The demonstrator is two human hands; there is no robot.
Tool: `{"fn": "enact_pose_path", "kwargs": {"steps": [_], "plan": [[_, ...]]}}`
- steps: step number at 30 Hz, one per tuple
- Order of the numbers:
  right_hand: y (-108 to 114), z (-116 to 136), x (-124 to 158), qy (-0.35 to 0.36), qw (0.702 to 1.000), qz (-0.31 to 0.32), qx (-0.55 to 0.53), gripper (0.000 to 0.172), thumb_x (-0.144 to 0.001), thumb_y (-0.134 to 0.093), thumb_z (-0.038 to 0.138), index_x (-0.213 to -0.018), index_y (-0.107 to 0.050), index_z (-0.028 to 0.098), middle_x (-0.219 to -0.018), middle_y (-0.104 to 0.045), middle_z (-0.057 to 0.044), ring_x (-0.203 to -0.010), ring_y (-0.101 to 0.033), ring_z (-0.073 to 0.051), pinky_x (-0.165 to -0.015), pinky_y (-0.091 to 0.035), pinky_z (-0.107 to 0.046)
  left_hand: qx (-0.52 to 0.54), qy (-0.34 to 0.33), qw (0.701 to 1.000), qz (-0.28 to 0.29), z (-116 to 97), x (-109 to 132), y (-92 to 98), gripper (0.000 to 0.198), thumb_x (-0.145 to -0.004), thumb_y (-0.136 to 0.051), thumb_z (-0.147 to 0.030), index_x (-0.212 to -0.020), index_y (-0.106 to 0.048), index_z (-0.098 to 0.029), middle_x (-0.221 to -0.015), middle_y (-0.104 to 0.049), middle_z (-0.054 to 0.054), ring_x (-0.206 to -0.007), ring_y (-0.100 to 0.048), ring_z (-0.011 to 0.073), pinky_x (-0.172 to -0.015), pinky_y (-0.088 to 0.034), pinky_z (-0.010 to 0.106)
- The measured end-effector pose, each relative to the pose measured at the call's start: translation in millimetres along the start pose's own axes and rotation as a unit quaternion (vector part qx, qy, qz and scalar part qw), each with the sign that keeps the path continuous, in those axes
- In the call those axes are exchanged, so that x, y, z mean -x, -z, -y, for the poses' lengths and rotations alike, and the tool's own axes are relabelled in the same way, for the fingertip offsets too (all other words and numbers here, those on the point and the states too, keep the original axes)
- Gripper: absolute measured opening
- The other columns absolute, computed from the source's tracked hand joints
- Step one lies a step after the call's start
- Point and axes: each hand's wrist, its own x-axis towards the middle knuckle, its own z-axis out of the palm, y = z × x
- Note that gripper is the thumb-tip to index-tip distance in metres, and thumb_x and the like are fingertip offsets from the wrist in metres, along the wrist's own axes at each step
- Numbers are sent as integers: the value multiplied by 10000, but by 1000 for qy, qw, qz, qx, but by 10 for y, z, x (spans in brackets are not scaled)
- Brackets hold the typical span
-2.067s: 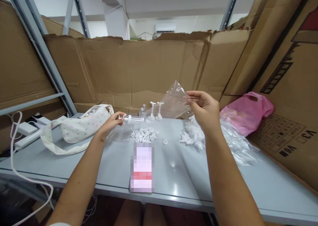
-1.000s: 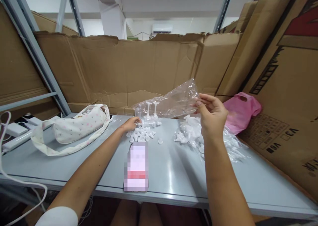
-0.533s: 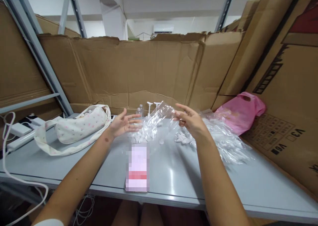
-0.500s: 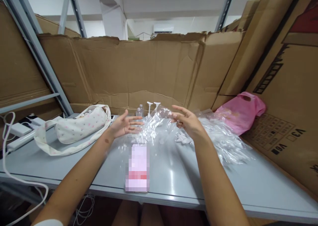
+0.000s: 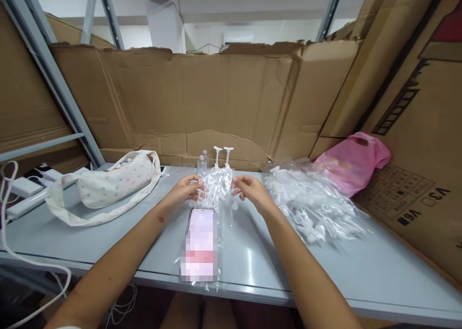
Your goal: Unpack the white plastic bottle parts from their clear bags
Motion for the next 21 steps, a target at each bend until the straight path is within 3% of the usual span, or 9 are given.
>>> {"fn": "enact_pose_path", "kwargs": {"steps": [3, 9, 12, 16, 18, 21], "plan": [[-53, -44, 3, -1, 999, 25, 21, 337, -654, -676, 471, -629, -553, 159, -648, -607, -20, -510, -562, -100, -433, -321, -209, -12, -16, 1000, -22, 43, -26, -15, 284, -739, -629, -389, -820, -454, -180, -787, -672, 62, -604, -650, 144, -497, -457, 220], [-88, -82, -19, 19, 1000, -17, 10, 320, -640, -680, 470, -633, -557, 175, -589, -580, 0, -486, -536, -104, -419, -303, -212, -38, -60, 994, -84, 81, -86, 42, 320, -726, -653, -371, -898, -459, -184, -703, -652, 16, -510, -603, 108, -466, -450, 207], [-78, -89, -27, 39, 998, -59, -6, 335, -638, -675, 496, -637, -552, 184, -581, -569, 0, -479, -517, -105, -410, -291, -219, -46, -39, 997, -46, 93, -75, 43, 365, -725, -645, -441, -914, -466, -185, -698, -637, 12, -501, -595, 101, -451, -441, 197], [-82, -88, -14, 60, 993, -101, -12, 350, -663, -660, 520, -705, -573, 183, -581, -550, 13, -478, -505, -92, -418, -300, -215, -76, -31, 997, 2, 119, -44, -3, 361, -690, -677, -447, -791, -483, -160, -689, -608, 13, -515, -601, 100, -449, -438, 187], [-97, -81, 6, 51, 994, -91, -15, 377, -671, -648, 538, -797, -583, 188, -644, -583, 4, -497, -527, -95, -423, -314, -211, -76, -50, 996, -21, 123, -41, -19, 349, -697, -670, -441, -779, -482, -158, -692, -597, 7, -516, -600, 98, -446, -433, 185], [-139, -60, 56, 25, 999, -27, -4, 403, -685, -622, 564, -831, -573, 192, -733, -621, -20, -538, -561, -110, -432, -337, -214, -48, -72, 994, -70, 108, -50, -14, 342, -720, -642, -452, -783, -465, -166, -712, -594, 6, -538, -610, 101, -455, -436, 185]]}}
